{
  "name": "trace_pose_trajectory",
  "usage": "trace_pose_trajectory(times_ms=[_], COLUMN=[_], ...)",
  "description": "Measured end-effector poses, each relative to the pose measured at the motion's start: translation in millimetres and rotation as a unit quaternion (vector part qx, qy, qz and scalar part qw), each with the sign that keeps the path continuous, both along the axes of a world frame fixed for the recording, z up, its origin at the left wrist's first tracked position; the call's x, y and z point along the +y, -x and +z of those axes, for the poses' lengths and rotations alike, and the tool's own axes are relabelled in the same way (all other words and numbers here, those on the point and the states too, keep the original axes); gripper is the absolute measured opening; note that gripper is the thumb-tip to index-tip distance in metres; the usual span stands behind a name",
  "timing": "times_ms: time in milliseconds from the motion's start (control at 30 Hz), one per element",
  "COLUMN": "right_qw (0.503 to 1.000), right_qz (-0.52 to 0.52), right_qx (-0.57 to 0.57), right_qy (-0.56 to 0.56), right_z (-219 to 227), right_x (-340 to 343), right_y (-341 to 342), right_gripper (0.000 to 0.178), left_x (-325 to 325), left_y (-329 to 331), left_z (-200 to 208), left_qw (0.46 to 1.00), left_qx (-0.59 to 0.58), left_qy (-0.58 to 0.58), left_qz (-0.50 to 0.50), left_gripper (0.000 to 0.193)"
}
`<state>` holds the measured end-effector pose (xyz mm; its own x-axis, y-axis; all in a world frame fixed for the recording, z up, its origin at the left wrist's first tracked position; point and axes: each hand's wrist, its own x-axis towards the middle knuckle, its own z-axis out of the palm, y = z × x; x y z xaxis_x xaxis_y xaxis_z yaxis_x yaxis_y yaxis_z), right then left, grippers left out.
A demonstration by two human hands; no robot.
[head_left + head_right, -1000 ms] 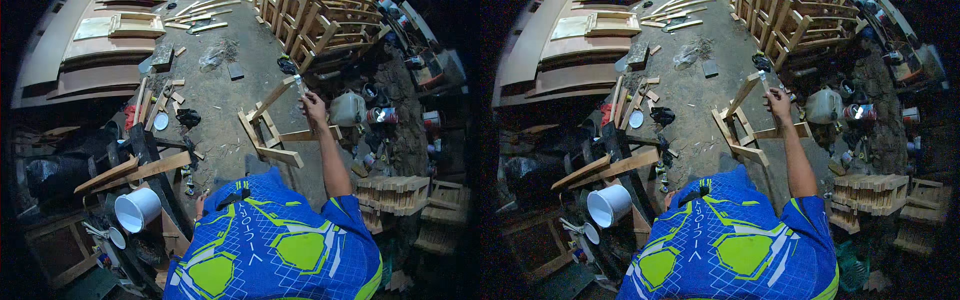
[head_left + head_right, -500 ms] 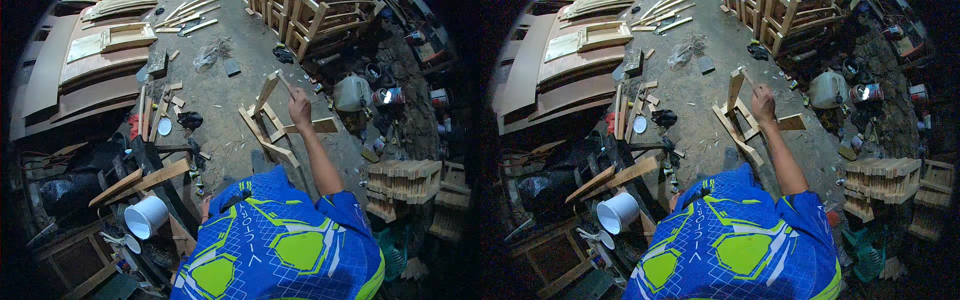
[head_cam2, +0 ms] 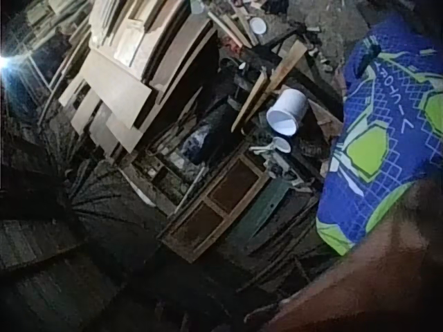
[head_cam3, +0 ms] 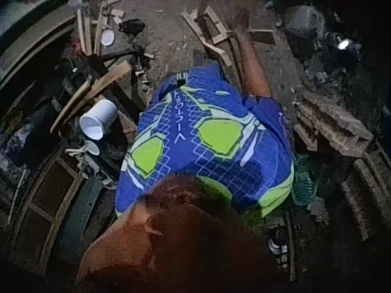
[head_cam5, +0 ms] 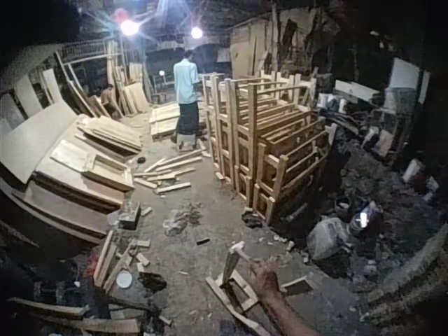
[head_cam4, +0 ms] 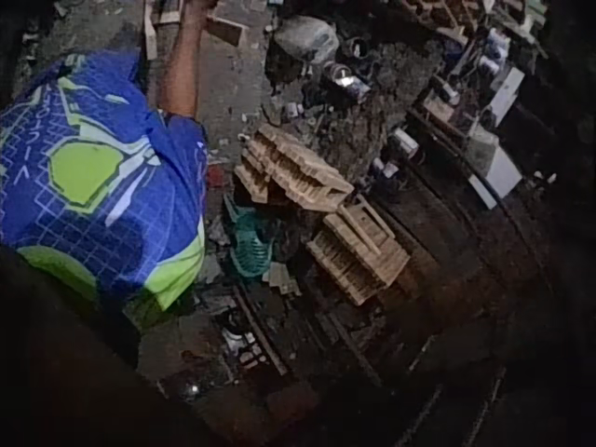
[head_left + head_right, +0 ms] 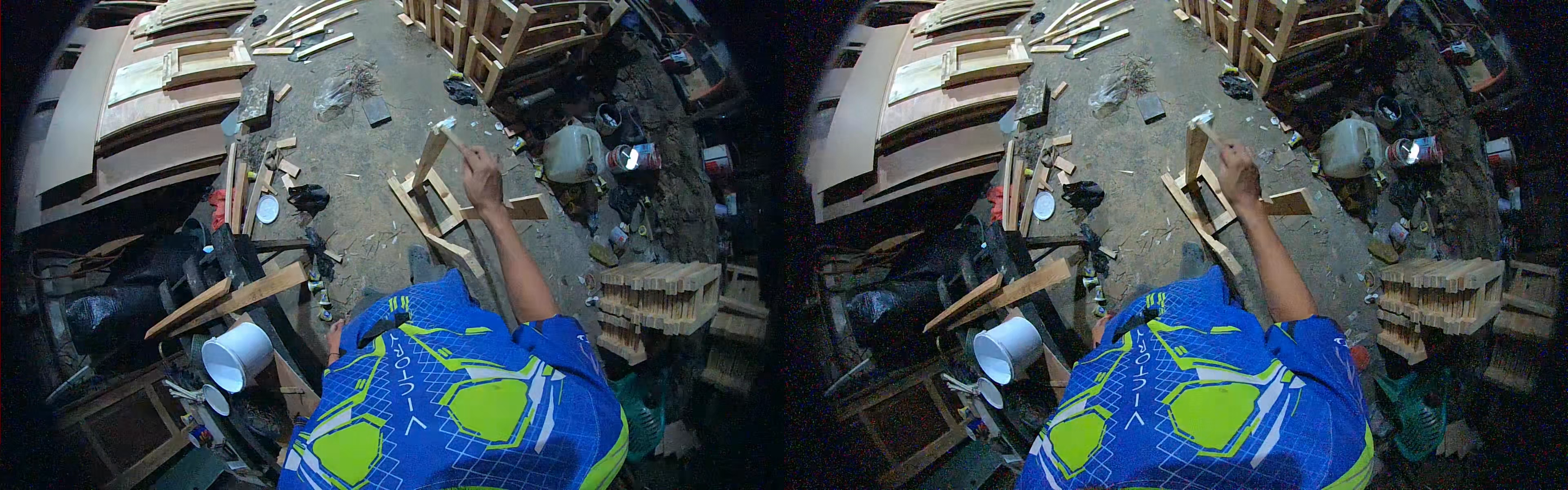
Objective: Assemble a wooden frame using glue and a hammer.
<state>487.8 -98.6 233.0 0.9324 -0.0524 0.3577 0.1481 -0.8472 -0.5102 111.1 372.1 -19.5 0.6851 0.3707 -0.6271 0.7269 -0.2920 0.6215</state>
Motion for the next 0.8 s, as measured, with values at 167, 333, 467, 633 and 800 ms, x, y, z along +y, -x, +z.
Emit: trace_pose_trajectory(times_ms=[167,333,467,633,800], right_qw=[0.998,0.997,0.985,0.967,0.935], right_qz=[-0.022,0.014,-0.007,-0.199,-0.344], right_qx=[-0.043,0.052,-0.001,-0.059,-0.044], right_qy=[-0.043,-0.063,-0.171,-0.148,-0.075], right_z=[-1,-4,0,17,4], right_x=[2,10,10,-17,-29], right_y=[4,10,46,129,187], right_gripper=[0.034,0.035,0.029,0.039,0.048], left_x=[5,13,14,32,69], left_y=[-10,-30,-48,-81,-142], left_z=[-3,-1,3,-21,-65], left_qw=[1.000,0.997,0.990,0.966,0.874], left_qx=[-0.004,-0.037,-0.019,0.009,-0.057], left_qy=[0.012,0.069,-0.070,-0.077,-0.101], left_qz=[-0.004,0.029,-0.122,-0.247,-0.472], left_gripper=[0.042,0.042,0.046,0.049,0.050])
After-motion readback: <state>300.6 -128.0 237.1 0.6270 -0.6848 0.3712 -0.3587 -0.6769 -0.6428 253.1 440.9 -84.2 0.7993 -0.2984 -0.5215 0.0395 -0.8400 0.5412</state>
